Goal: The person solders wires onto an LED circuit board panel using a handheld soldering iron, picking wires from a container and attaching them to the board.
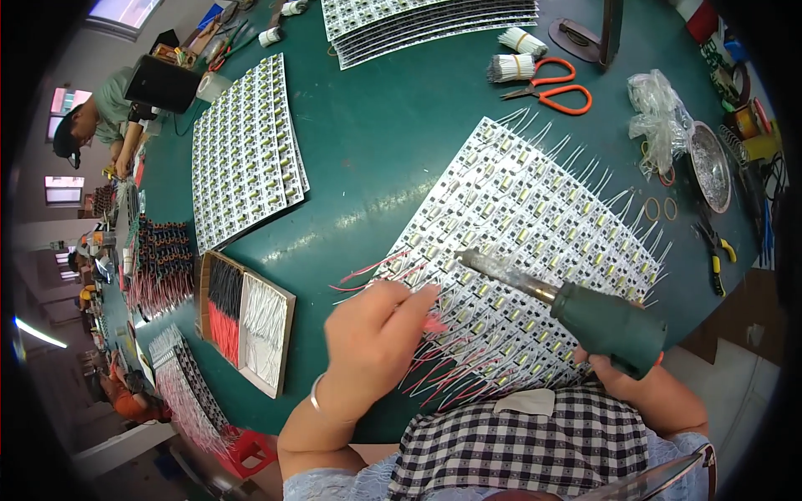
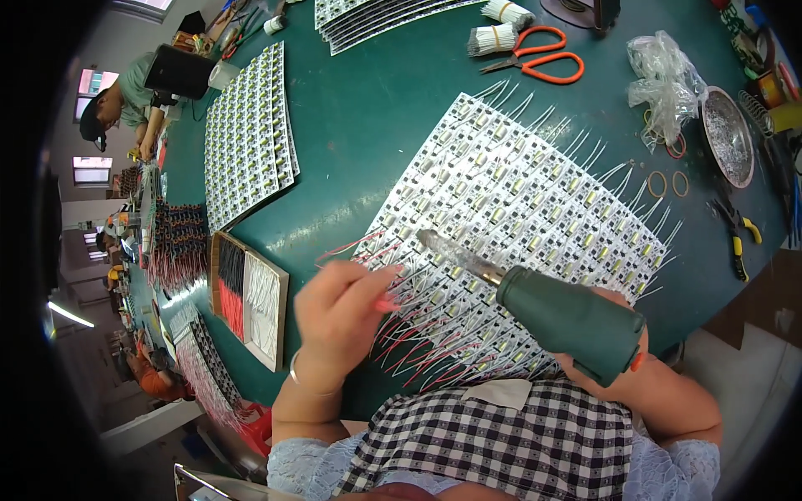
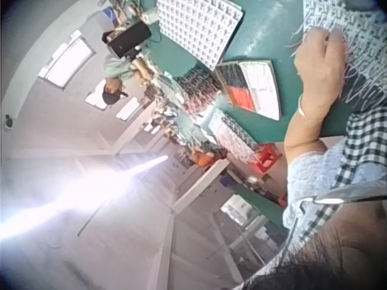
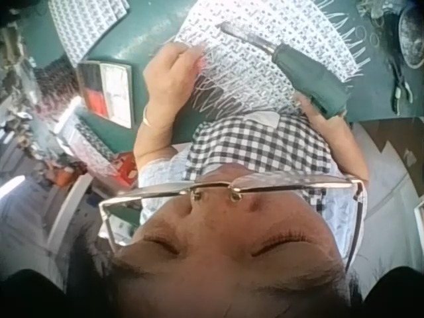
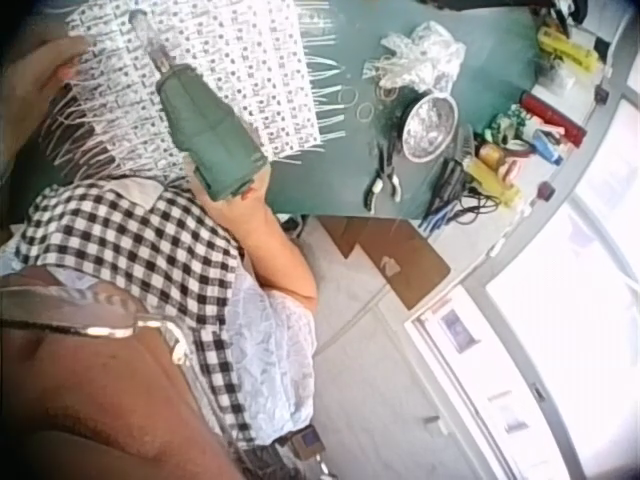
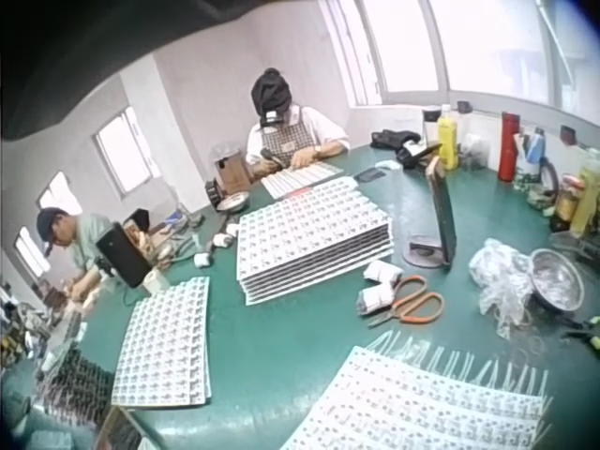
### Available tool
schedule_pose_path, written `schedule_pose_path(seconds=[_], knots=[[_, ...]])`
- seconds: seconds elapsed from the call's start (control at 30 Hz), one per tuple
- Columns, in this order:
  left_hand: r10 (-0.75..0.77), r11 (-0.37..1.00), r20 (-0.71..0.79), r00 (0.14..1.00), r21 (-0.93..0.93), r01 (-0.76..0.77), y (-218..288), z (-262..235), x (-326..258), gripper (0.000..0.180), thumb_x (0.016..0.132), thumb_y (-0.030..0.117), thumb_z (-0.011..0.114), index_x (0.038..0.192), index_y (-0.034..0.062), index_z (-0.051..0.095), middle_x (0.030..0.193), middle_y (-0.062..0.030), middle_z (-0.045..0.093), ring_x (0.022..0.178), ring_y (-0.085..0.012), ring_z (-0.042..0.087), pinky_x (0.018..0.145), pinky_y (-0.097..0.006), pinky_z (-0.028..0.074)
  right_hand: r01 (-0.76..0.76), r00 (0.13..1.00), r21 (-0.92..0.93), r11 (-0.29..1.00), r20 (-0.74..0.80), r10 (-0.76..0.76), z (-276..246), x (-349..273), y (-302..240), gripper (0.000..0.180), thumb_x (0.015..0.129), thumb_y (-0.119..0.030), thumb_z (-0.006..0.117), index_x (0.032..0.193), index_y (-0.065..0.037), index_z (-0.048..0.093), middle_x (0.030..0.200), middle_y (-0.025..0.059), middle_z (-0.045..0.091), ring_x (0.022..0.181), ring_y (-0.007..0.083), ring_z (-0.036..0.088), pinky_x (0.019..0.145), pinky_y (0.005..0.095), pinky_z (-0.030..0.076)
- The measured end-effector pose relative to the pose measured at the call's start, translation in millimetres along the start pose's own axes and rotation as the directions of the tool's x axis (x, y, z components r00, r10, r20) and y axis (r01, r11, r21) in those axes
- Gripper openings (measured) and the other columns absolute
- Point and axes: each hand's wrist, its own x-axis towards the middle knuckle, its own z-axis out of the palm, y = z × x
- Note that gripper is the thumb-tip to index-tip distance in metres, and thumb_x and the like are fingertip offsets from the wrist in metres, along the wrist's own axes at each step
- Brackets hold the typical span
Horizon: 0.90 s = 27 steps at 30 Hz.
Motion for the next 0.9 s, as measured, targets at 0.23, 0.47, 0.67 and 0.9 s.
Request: schedule_pose_path(seconds=[0.23,0.47,0.67,0.9], knots=[[-0.059,0.997,0.077,0.995,0.045,0.056,-11,27,-11,0.026,0.061,0.001,0.07,0.086,0.0086,0.067,0.068,-0.0032,0.053,0.057,-0.0191,0.055,0.048,-0.03,0.044,-0.036,0.999,-0.005,0.999,-0.006,0.036,6,4,-9,0.022,0.081,-0.007,0.053,0.101,-0.004,0.062,0.072,0.0001,0.063,0.068,0.0136,0.062,0.082,0.0338,0.042],[-0.057,0.998,0.079,0.995,0.032,0.054,-10,26,-8,0.028,0.059,-0.002,0.068,0.085,0.0083,0.067,0.068,-0.0034,0.053,0.058,-0.0197,0.055,0.049,-0.03,0.045,-0.003,0.999,-0.026,1.0,-0.041,0.002,16,7,-7,0.024,0.077,-0.008,0.06,0.101,-0.005,0.063,0.094,0.0093,0.065,0.085,0.0245,0.063,0.084,0.0376,0.043],[-0.021,0.999,0.092,0.996,0.038,0.017,-12,26,-7,0.019,0.068,0.005,0.059,0.086,0.0063,0.064,0.069,-0.0046,0.047,0.054,-0.0197,0.051,0.049,-0.03,0.043,-0.044,0.999,-0.054,0.998,-0.013,0.043,18,7,-11,0.03,0.073,-0.007,0.062,0.103,-0.004,0.062,0.097,0.0113,0.065,0.09,0.0284,0.062,0.084,0.0396,0.044],[-0.039,0.999,0.125,0.991,0.01,0.038,-16,25,-3,0.018,0.067,0.004,0.06,0.084,0.006,0.064,0.07,-0.0058,0.049,0.057,-0.0222,0.054,0.05,-0.032,0.045,0.134,0.99,-0.244,0.96,0.062,-0.123,15,9,-6,0.03,0.072,-0.009,0.063,0.102,-0.004,0.062,0.098,0.0104,0.065,0.093,0.0287,0.062,0.087,0.0416,0.043]])
